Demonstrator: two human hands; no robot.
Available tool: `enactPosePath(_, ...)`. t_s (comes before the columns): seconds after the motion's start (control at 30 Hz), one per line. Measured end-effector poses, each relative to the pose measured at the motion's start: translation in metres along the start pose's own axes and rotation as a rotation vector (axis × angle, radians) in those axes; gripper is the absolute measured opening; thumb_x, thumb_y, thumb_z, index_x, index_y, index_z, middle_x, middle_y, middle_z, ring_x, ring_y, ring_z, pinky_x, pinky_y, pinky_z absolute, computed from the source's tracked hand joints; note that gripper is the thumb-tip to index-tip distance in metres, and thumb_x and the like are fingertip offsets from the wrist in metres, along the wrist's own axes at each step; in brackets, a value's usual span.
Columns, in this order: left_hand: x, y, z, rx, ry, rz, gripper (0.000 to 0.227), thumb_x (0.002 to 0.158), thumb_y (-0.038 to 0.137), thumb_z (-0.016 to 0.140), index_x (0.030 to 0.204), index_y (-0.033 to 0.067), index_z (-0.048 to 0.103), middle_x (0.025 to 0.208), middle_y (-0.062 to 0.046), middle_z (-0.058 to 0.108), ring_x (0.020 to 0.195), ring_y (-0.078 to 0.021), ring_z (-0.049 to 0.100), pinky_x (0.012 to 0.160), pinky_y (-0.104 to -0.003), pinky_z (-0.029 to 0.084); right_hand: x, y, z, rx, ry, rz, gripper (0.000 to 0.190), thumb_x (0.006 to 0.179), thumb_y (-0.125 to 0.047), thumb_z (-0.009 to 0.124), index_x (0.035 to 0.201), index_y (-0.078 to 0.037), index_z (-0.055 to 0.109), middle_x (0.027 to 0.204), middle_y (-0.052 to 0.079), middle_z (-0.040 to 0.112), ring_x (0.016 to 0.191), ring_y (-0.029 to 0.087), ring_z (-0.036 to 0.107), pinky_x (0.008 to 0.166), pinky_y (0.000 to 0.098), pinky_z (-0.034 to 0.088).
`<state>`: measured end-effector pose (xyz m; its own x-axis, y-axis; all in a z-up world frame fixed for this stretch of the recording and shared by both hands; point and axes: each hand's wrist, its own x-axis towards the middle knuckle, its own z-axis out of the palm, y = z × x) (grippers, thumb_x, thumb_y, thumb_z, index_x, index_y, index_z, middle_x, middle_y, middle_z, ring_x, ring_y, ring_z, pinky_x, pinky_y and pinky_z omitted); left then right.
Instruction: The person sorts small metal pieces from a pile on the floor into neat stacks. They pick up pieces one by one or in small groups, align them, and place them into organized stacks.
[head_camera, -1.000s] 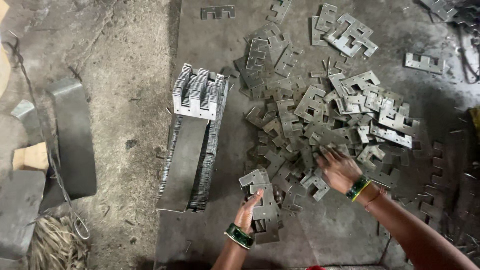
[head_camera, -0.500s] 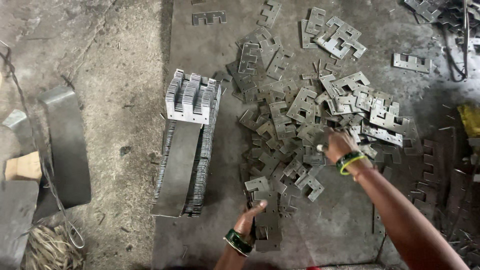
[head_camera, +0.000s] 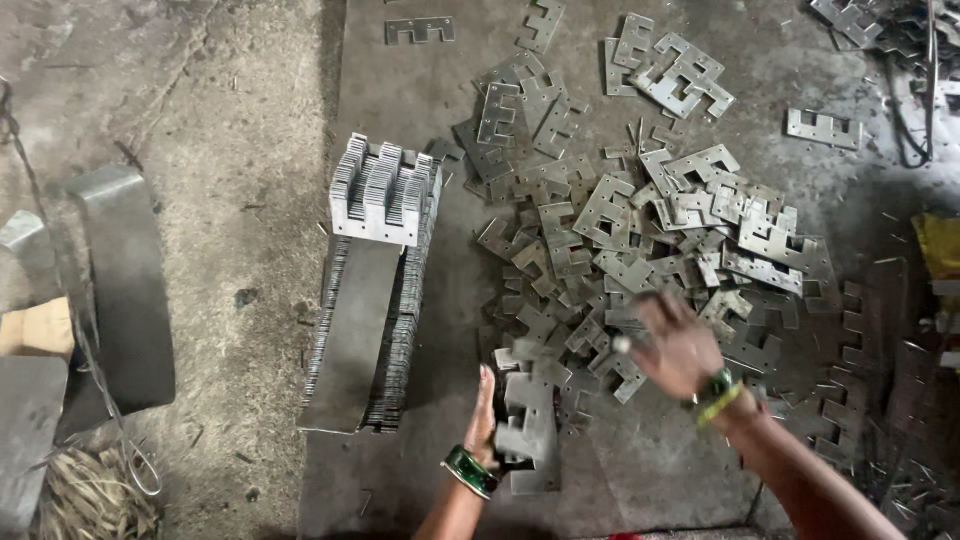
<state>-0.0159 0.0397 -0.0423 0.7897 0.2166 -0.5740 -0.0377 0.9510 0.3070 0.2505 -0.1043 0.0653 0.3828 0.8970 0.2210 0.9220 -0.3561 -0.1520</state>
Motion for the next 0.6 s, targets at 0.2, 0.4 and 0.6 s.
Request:
enactPosePath(0.2, -0.005, -0.007, -0.007, 0.030, -0.018, 0.037, 0.079, 0.093, 0.066, 0.050, 0.152, 0.0144, 0.045, 0.137, -0.005, 0.060, 0.120, -0.0222, 0.060, 0.101, -0.043, 0.053, 0.038, 0.060, 0.041, -0.109, -0.351, 0.383, 0.072, 0.084, -0.045, 0.074, 0.143, -0.011, 0.050, 0.135, 0.017, 0.054, 0.101, 0.032, 0.066, 0.079, 0.0425, 0.061)
enactPosePath(0.4, 0.007, -0.011, -0.023, 0.088, -0.026, 0.134, 0.077, 0.093, 0.064, 0.055, 0.148, 0.0111, 0.051, 0.137, -0.004, 0.062, 0.120, -0.0167, 0.061, 0.102, -0.037, 0.051, 0.019, 0.038, 0.032, -0.152, -0.603, 0.482, 0.044, 0.100, -0.042, 0.059, 0.138, -0.019, 0.061, 0.135, 0.013, 0.055, 0.111, 0.027, 0.065, 0.084, 0.0422, 0.061)
enactPosePath(0.6, -0.011, -0.012, -0.004, 0.007, 0.050, 0.002, 0.071, 0.085, 0.057, 0.063, 0.143, 0.0157, 0.054, 0.125, -0.004, 0.066, 0.106, -0.0195, 0.067, 0.091, -0.041, 0.057, -0.043, 0.007, 0.013, -0.008, -0.571, 0.619, 0.052, 0.090, -0.040, 0.069, 0.134, -0.015, 0.060, 0.160, 0.014, 0.035, 0.104, 0.030, 0.069, 0.081, 0.0399, 0.064)
